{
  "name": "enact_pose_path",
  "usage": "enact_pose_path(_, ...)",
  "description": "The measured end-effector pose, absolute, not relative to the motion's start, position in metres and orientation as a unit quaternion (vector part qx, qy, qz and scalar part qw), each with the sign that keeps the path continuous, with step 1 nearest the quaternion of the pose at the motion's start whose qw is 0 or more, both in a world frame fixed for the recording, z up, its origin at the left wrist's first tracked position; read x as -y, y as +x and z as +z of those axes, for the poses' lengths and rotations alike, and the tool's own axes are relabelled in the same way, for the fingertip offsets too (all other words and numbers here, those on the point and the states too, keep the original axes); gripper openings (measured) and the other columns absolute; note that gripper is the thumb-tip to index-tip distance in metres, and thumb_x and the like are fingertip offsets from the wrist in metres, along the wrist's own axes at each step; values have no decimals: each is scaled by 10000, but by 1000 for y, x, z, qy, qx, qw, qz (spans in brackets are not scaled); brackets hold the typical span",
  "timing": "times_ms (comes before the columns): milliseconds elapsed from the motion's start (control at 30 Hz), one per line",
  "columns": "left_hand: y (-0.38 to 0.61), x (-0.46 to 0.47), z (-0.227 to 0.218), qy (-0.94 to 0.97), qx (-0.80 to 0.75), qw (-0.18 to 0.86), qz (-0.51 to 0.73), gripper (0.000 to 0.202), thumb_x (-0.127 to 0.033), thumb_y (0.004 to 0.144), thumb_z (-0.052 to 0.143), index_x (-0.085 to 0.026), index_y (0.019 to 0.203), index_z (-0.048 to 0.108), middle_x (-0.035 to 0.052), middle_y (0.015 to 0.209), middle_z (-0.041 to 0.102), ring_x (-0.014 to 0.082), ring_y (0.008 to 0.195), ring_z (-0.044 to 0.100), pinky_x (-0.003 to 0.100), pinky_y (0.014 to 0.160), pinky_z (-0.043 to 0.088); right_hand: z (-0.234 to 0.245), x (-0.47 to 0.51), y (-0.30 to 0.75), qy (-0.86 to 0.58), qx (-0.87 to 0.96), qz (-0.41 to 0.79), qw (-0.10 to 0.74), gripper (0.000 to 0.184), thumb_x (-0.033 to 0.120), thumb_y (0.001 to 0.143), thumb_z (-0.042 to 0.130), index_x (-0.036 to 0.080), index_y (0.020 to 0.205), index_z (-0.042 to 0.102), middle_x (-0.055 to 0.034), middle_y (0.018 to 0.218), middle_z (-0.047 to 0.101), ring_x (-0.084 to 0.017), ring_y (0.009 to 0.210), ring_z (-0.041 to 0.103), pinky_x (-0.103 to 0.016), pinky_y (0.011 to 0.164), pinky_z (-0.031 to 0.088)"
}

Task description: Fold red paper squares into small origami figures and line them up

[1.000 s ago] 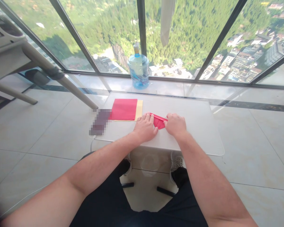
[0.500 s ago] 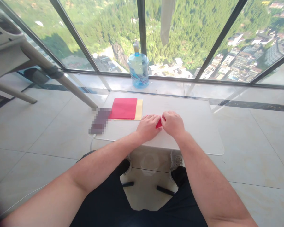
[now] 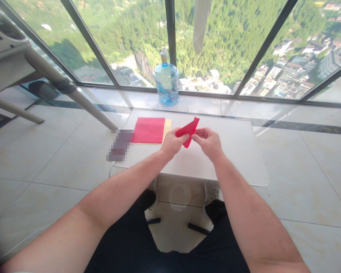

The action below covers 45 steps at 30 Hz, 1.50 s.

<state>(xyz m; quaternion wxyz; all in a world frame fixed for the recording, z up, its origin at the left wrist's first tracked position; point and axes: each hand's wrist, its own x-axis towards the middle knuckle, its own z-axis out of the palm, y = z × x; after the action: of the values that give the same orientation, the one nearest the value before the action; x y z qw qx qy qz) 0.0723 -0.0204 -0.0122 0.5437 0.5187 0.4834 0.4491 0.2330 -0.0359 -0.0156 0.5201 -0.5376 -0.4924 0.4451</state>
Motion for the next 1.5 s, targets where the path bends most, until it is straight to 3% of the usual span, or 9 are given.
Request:
enact_pose_path(167, 76, 22, -12, 420, -440, 632, 480, 189, -222, 708, 730, -149, 876, 684, 19, 763, 690, 145, 705, 633, 279, 691, 510, -10, 39, 224, -559, 481, 432, 519, 283, 425, 696, 796, 179, 792, 694, -24, 732, 722, -165, 683, 661, -326, 693, 555)
enact_pose_path(433, 74, 22, -13, 433, -407, 682, 427, 280, -215, 663, 808, -132, 906, 698, 41, 827, 722, 166, 757, 658, 307, 760, 510, -8, 41, 226, -589, 466, 440, 492, 308, 459, 689, 776, 193, 813, 681, -31, 771, 730, -190, 674, 672, -307, 596, 547)
enact_pose_path(700, 74, 23, -12, 433, -456, 652, 424, 170, -171, 763, 724, -125, 914, 660, 59, 858, 712, 166, 754, 659, 307, 730, 520, -10, 41, 231, -587, 504, 458, 438, 227, 371, 695, 768, 193, 820, 703, -34, 782, 738, -191, 671, 675, -310, 610, 546)
enact_pose_path(833, 69, 18, -11, 402, -469, 663, 423, 365, -133, 704, 762, -160, 1024, 589, 39, 887, 707, 155, 722, 662, 306, 701, 530, -6, 42, 232, -583, 534, 475, 386, 170, 331, 710, 743, 190, 792, 698, -33, 758, 735, -191, 677, 675, -288, 584, 529)
enact_pose_path(1000, 62, 9, -11, 415, -453, 678, 403, 167, -145, 684, 751, -139, 767, 607, 6, 702, 655, 125, 628, 618, 270, 655, 507, -3, 43, 239, -600, 557, 493, 294, 140, 330, 745, 700, 196, 776, 674, -11, 693, 704, -165, 605, 632, -236, 472, 433)
enact_pose_path(1200, 58, 6, -11, 383, -485, 671, 409, 200, -159, 685, 771, -143, 765, 589, 27, 730, 672, 166, 706, 668, 322, 708, 549, -8, 37, 259, -616, 573, 468, 269, 124, 296, 730, 716, 180, 752, 681, -4, 662, 671, -135, 622, 593, -231, 550, 450)
enact_pose_path(1400, 50, 3, -6, 538, -526, 605, 261, 124, -106, 666, 756, -139, 724, 651, 17, 625, 644, 115, 572, 583, 249, 578, 473, -8, 34, 274, -621, 567, 503, 200, 96, 270, 729, 718, 179, 732, 690, -18, 693, 691, -130, 627, 593, -233, 572, 457)
enact_pose_path(1500, 49, 3, -4, 563, -527, 586, 247, 96, -109, 681, 740, -143, 720, 659, 16, 619, 649, 114, 560, 585, 238, 552, 473, -6, 35, 275, -615, 576, 493, 216, 134, 301, 740, 729, 177, 727, 681, -19, 660, 673, -122, 585, 573, -234, 544, 446)
